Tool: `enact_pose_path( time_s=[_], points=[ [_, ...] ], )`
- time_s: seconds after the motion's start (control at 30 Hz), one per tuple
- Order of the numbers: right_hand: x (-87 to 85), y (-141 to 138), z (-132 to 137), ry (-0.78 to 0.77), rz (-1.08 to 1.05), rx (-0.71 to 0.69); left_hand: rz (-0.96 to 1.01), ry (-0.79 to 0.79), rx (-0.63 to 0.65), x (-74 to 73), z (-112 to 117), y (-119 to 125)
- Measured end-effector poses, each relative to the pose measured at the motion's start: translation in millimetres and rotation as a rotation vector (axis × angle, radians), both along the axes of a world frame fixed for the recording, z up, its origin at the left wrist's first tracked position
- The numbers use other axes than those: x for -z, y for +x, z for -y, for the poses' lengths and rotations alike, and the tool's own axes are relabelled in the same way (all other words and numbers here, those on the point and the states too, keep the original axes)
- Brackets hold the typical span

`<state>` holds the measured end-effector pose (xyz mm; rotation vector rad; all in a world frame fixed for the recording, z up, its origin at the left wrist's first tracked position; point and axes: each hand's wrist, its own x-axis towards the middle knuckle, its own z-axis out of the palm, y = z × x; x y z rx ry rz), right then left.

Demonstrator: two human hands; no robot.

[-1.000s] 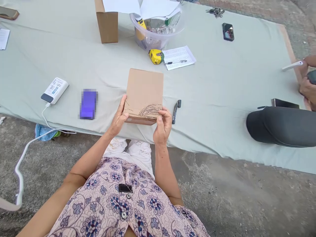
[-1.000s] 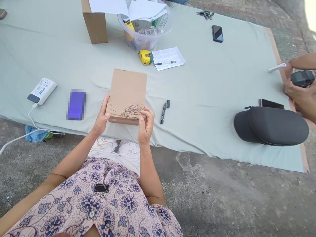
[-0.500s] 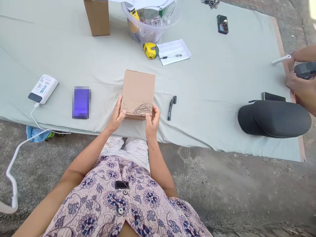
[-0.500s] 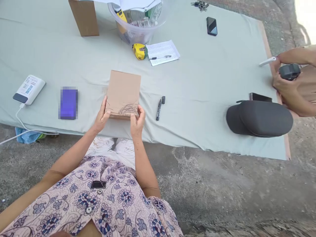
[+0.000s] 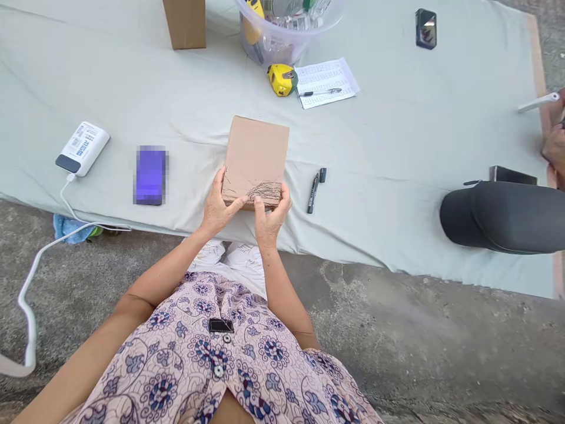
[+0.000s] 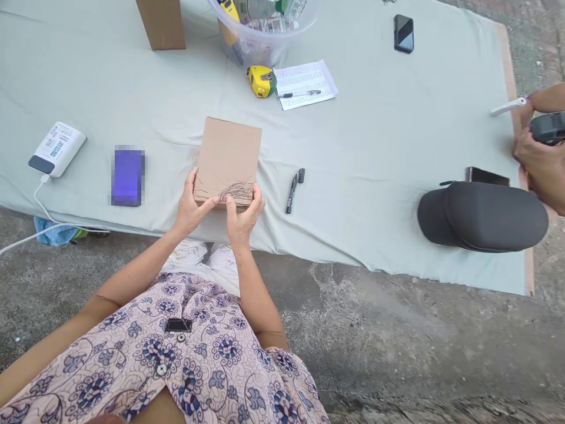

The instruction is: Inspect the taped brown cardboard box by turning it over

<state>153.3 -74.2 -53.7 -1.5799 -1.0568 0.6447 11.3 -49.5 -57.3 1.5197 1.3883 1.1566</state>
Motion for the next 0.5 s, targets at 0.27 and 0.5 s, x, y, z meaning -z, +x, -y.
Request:
enact_pose_path(
  time_s=[0.27, 0.5],
  points=[
    [8.1, 18.2, 15.7, -0.049, -0.207, -0.062, 0.017, 0.020, 0.085, 2.6, 12.5, -6.3],
    [8.8, 23.9, 29.9, -0.043, -0.254, -0.091, 0.012, -0.003, 0.105, -0.5, 30.8, -10.9]
  ],
)
